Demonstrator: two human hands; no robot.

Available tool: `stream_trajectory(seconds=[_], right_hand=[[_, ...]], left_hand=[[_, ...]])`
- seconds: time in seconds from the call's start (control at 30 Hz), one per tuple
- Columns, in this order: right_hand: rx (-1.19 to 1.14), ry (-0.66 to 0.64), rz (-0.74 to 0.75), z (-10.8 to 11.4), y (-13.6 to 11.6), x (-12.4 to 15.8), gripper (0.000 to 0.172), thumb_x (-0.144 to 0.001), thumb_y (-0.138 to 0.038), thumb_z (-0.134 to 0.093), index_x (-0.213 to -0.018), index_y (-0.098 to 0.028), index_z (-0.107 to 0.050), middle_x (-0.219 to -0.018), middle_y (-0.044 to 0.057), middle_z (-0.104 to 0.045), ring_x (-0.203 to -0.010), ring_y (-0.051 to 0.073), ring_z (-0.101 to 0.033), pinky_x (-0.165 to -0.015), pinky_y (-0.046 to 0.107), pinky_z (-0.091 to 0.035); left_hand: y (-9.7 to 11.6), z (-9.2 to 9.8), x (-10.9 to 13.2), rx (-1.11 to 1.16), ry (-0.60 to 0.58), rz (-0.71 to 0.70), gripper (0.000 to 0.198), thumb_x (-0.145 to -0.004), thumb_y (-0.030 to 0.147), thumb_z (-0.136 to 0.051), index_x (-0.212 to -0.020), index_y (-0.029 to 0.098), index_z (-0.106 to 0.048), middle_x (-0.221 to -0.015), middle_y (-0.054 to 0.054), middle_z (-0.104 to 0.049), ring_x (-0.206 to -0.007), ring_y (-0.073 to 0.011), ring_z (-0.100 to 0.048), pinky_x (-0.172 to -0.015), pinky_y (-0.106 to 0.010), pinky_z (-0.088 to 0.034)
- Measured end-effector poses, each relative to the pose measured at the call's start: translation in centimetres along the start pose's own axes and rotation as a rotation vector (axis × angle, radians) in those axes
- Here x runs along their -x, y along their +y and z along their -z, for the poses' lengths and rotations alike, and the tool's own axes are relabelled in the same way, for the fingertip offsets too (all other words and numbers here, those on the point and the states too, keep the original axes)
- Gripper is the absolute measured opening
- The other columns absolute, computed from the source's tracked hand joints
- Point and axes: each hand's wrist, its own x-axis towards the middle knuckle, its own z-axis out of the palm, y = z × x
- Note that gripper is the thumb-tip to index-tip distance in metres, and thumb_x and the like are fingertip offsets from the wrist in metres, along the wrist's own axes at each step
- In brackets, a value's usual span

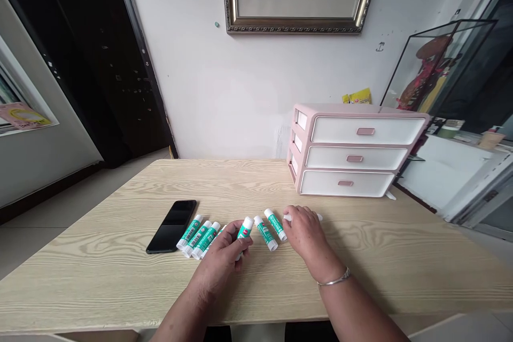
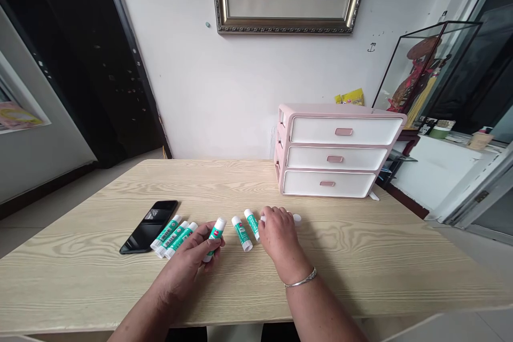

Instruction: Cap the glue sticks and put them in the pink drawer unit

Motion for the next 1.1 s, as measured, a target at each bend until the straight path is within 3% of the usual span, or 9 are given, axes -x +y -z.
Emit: stream_trajectory(seconds=[0.2,0.4,0.53,0.63,0.7,0.87,1.1], right_hand=[[-0.06,-0.058,0.011,-0.2,-0.3,0.1,0.008,-0.089,-0.018,-0.065,-0.094,-0.022,-0.07,-0.091,0.003,-0.074,-0.091,0.022,-0.063,-0.081,0.032,-0.036],[-0.191,-0.03,-0.013,-0.2,-0.6,0.0,0.01,-0.089,-0.018,-0.063,-0.095,-0.02,-0.07,-0.092,0.005,-0.074,-0.092,0.023,-0.064,-0.084,0.033,-0.041],[-0.684,-0.023,-0.07,-0.4,-1.4,-0.2,0.015,-0.089,-0.029,-0.061,-0.1,-0.021,-0.068,-0.095,0.005,-0.073,-0.085,0.02,-0.065,-0.079,0.032,-0.049],[-1.135,-0.124,-0.071,-0.4,-2.4,-0.1,0.026,-0.087,-0.042,-0.065,-0.102,-0.02,-0.065,-0.093,0.006,-0.072,-0.081,0.018,-0.065,-0.073,0.032,-0.053],[-1.295,-0.194,-0.06,-0.3,-3.0,0.2,0.031,-0.085,-0.046,-0.069,-0.102,-0.02,-0.065,-0.094,0.006,-0.071,-0.081,0.018,-0.065,-0.071,0.031,-0.054],[-1.327,-0.252,-0.013,0.0,-3.5,0.8,0.029,-0.087,-0.047,-0.072,-0.101,-0.022,-0.068,-0.091,0.004,-0.069,-0.079,0.016,-0.061,-0.063,0.027,-0.052],[-1.202,-0.163,0.117,0.6,-4.0,0.9,0.02,-0.089,-0.041,-0.071,-0.094,-0.022,-0.069,-0.087,0.002,-0.069,-0.074,0.015,-0.057,-0.066,0.029,-0.049]], left_hand=[[-1.9,0.9,-0.2,0.023,-0.028,0.024,0.039,-0.081,0.043,-0.073,-0.11,0.02,-0.062,-0.078,0.002,-0.061,-0.061,-0.0109,-0.048,-0.047,-0.02,-0.033],[-1.8,0.8,0.1,0.029,-0.053,-0.014,0.037,-0.083,0.038,-0.072,-0.114,0.021,-0.061,-0.081,0.001,-0.062,-0.067,-0.0132,-0.052,-0.051,-0.022,-0.038],[-1.4,0.3,0.4,-0.023,-0.078,-0.012,0.04,-0.084,0.037,-0.068,-0.119,0.02,-0.057,-0.077,0.001,-0.062,-0.071,-0.0159,-0.054,-0.055,-0.024,-0.041],[-1.3,0.1,0.5,-0.077,-0.096,0.008,0.038,-0.085,0.034,-0.065,-0.119,0.021,-0.056,-0.072,0.003,-0.058,-0.066,-0.0145,-0.05,-0.055,-0.024,-0.039],[-1.5,0.2,0.5,-0.111,-0.104,0.018,0.035,-0.085,0.032,-0.064,-0.117,0.021,-0.058,-0.068,0.005,-0.054,-0.061,-0.0127,-0.045,-0.054,-0.023,-0.035],[-1.6,0.4,0.4,-0.174,-0.106,0.017,0.02,-0.085,0.03,-0.061,-0.102,0.021,-0.064,-0.067,0.006,-0.049,-0.06,-0.0119,-0.041,-0.055,-0.024,-0.031],[-1.5,0.5,0.5,-0.159,-0.097,0.044,0.012,-0.082,0.032,-0.064,-0.084,0.02,-0.062,-0.065,0.005,-0.051,-0.06,-0.0124,-0.041,-0.054,-0.024,-0.029]])
